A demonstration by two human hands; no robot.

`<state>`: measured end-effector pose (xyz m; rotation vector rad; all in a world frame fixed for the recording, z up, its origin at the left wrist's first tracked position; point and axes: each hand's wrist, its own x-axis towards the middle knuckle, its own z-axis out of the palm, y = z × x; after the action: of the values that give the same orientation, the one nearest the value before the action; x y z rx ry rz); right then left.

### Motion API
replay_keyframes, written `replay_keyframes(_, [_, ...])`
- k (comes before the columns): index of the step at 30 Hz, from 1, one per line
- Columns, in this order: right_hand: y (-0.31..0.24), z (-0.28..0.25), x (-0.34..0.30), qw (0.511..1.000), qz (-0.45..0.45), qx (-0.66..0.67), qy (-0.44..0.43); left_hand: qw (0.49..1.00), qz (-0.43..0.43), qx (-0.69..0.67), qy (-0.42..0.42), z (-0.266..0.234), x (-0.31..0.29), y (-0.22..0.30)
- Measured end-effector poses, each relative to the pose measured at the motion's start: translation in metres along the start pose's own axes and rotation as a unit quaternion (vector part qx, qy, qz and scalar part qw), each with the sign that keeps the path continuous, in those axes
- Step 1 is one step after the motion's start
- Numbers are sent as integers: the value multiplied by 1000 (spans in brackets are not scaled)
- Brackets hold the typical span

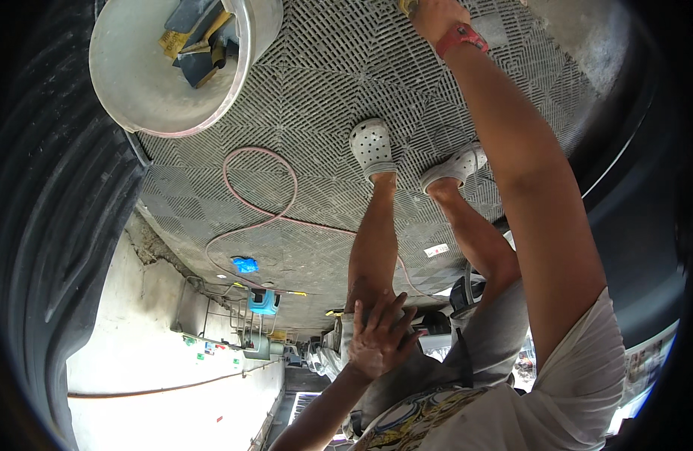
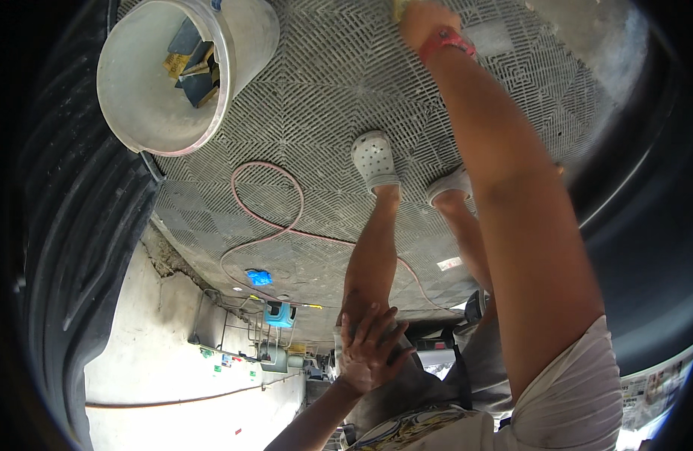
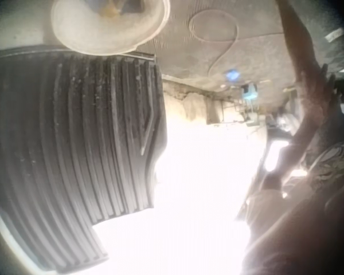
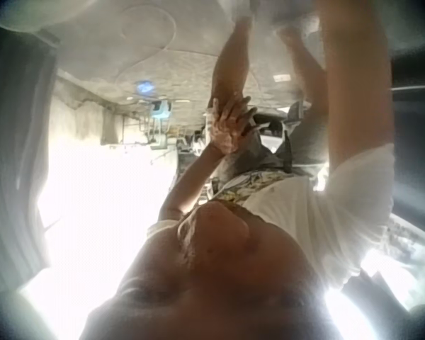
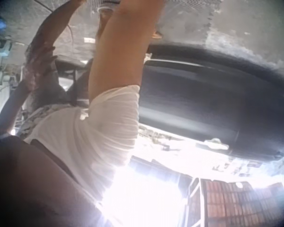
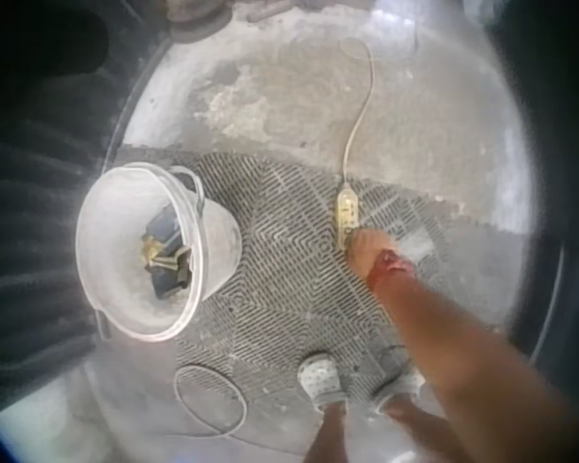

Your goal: The person uses a heat gun to warm the car bumper, then wipes the surface with a cloth from a bucket. The bumper is partially covered with newspaper, and the person moves around the vehicle to access different sections.

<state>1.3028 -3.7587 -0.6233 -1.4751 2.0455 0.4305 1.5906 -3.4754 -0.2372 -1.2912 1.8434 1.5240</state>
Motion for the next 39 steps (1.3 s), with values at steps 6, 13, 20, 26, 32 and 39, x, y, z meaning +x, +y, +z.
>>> replay_keyframes(6, [12, 7, 21, 997, -16, 69, 35, 1000, -4, 5, -15, -1, 3, 1])
replay_keyframes(13, [8, -10, 22, 994, 30, 59, -88, 999, 0, 45, -14, 6, 3, 12])
replay_keyframes(20, [73, -3, -113, 866, 4, 268, 422, 994, 33, 102, -14, 24, 17, 36])
replay_keyframes(26, [309, 213, -278, 800, 430, 223, 354, 981, 49, 175, -66, 33, 35, 66])
replay_keyframes(32, [486, 304, -353, 657, 653, 373, 49, 962, 32, 260, -78, 49, 41, 89])
replay_keyframes(39, [521, 352, -308, 658, 583, 476, 32, 937, 63, 329, -100, 54, 59, 97])
